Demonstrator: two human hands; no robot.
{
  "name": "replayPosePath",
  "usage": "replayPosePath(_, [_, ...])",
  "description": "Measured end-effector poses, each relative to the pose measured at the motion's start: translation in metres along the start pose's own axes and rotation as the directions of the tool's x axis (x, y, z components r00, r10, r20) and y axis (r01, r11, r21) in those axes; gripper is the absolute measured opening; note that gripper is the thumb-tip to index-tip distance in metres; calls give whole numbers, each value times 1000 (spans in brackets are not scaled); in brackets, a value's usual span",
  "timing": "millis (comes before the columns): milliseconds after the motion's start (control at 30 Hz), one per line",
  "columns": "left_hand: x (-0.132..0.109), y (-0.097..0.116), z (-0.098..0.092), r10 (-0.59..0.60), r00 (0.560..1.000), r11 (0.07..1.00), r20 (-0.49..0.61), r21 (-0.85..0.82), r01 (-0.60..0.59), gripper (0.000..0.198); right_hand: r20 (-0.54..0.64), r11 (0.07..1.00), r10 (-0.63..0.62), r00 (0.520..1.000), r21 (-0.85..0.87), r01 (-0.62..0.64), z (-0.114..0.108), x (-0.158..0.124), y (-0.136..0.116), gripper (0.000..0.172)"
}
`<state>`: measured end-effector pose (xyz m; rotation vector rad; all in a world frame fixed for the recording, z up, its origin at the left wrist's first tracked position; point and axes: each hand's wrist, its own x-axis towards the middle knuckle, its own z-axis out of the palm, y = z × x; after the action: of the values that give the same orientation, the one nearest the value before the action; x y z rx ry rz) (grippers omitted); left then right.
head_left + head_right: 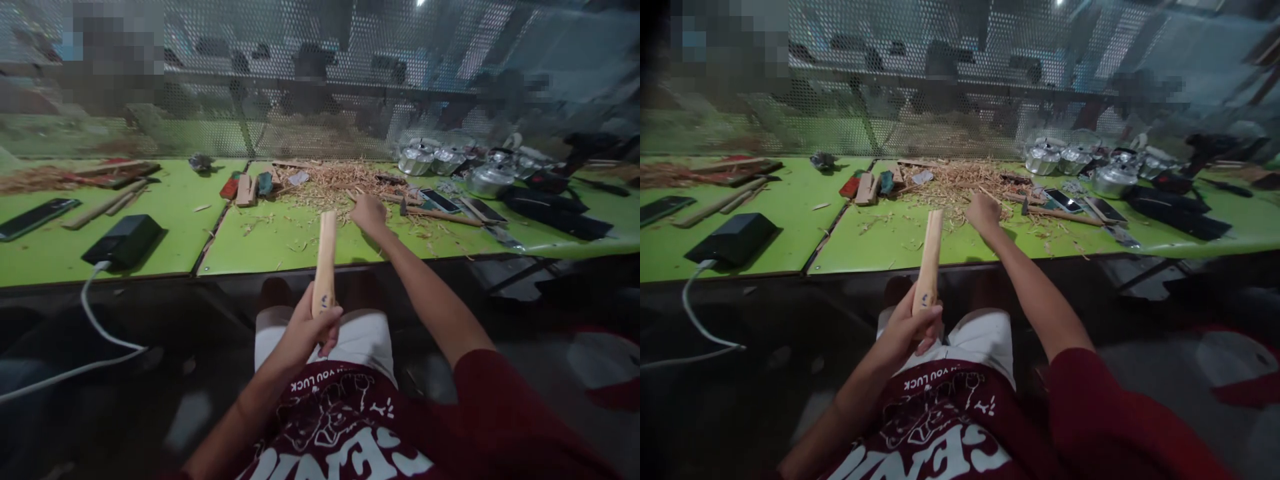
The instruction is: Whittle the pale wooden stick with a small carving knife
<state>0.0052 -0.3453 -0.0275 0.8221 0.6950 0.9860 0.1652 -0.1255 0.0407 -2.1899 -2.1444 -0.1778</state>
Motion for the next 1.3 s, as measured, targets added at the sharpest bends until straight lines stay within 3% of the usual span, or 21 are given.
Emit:
replayPosePath(133, [15,4,-13,32,998,998,-51,-50,-35,40,-37,983,-121,992,137,125,7,-46,-2,32])
replayPosePath(300, [18,0,-17,16,999,994,-36,-109,-19,40,7,956,-283,959,84,281,13,-103,-19,29])
replayPosePath(533, [13,6,-16,-24,995,945,97,-324,54,33,-32,941,-323,946,90,325,25,-119,-30,32])
replayPosePath(633, [14,6,-16,-18,993,930,115,-363,59,31,-17,947,-310,951,81,310,28,-118,-31,34])
replayPosePath(900, [14,3,-10,3,1000,970,24,-242,3,42,11,962,-269,963,54,268,25,-95,-31,37])
replayPosePath(1200, [12,2,-17,-14,999,965,49,-261,26,41,-46,974,-223,974,30,224,25,-21,-33,36])
replayPosePath(1300, [3,0,-17,-39,989,973,141,-220,70,33,-42,990,-134,990,39,135,22,2,-24,33])
